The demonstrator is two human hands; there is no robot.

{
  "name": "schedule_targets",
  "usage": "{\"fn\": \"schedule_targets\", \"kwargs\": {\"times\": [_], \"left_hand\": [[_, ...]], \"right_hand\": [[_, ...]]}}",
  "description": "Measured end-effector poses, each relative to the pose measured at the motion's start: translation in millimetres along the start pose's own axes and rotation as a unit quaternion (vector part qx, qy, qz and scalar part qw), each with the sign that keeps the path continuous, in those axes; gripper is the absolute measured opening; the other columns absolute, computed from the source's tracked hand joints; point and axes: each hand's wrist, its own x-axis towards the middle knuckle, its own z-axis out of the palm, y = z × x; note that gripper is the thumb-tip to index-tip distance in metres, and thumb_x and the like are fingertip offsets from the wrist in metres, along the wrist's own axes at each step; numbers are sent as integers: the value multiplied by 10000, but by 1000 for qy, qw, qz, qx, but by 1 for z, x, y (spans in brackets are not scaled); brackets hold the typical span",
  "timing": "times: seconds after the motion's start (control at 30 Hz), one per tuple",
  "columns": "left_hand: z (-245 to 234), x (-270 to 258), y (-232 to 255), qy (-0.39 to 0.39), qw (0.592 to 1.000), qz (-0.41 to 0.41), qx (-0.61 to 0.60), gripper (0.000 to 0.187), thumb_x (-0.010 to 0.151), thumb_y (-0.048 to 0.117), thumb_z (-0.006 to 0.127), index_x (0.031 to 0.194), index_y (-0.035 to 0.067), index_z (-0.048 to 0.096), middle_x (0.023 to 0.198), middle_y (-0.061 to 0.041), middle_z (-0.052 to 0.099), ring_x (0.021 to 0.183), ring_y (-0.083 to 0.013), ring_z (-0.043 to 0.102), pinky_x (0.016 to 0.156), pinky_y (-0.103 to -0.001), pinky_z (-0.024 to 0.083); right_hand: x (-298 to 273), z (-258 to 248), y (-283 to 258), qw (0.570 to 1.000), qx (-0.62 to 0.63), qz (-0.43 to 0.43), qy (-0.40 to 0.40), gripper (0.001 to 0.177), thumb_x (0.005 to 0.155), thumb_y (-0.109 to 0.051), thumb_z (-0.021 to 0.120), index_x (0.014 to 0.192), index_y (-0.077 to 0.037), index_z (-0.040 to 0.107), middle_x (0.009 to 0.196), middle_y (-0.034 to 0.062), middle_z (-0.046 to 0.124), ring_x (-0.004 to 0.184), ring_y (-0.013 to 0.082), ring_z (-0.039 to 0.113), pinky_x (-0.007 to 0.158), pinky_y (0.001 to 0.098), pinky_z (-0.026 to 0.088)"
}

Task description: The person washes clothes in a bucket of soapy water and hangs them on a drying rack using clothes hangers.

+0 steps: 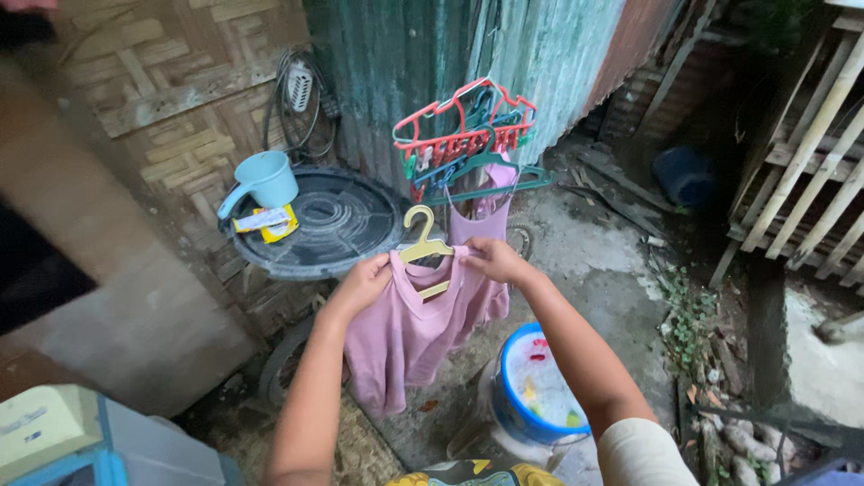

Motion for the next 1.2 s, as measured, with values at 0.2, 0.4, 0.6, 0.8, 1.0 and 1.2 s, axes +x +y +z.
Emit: {"fn": "schedule_targets", "kwargs": {"times": [0.2, 0.4, 0.6, 0.8, 1.0, 1.2], "left_hand": [[25, 36, 11, 28, 998, -10, 61, 318, 998, 152, 556, 1270, 46, 681, 1141, -121, 774, 1043, -186, 715, 908, -333, 537], [47, 76, 20, 168, 944, -51, 279, 259, 994, 267, 539, 1091, 71, 679, 1075, -188, 709, 1002, -424, 657, 801, -523, 516], [85, 115, 53, 139, 873, -107, 455, 354, 887, 472, 624, 1015, 155, 714, 1071, -134, 662, 1032, -355, 657, 829, -533, 518], [112, 160, 45, 181, 847, 21, 500, 461, 790, 289, 647, 1224, 137, 681, 1186, -155, 634, 1089, -361, 595, 905, -536, 443], [116, 210, 52, 206, 817, 168, 511, 381, 875, 124, 589, 1248, 81, 648, 1288, -130, 628, 1220, -332, 556, 1010, -491, 430], [93, 259, 46, 309, 703, 185, 614, 388, 853, 136, 568, 1197, -22, 650, 1226, -163, 637, 1223, -325, 572, 1081, -468, 391]], "right_hand": [[10, -30, 23, 999, 20, -2, -42, 279, 965, -183, 659, 1216, -65, 690, 1028, 32, 743, 959, 104, 633, 900, 309, 522], [16, -64, 50, 995, -17, 15, 101, 300, 908, -191, 721, 1175, -55, 712, 990, 33, 770, 888, 112, 706, 826, 314, 557], [22, -94, 103, 984, 20, 48, 169, 288, 895, -172, 740, 1153, -43, 739, 983, 63, 784, 906, 102, 694, 837, 296, 555], [48, -121, 149, 979, 92, 42, 177, 295, 888, -153, 764, 1148, -16, 744, 1022, 44, 772, 917, 100, 683, 848, 277, 552], [89, -142, 172, 978, 98, 27, 181, 264, 882, -154, 777, 1099, -4, 759, 973, 44, 771, 880, 93, 670, 816, 278, 554], [133, -160, 185, 980, 72, 34, 183, 325, 847, -226, 782, 1103, -26, 770, 967, 60, 786, 878, 109, 690, 825, 289, 557]]}}
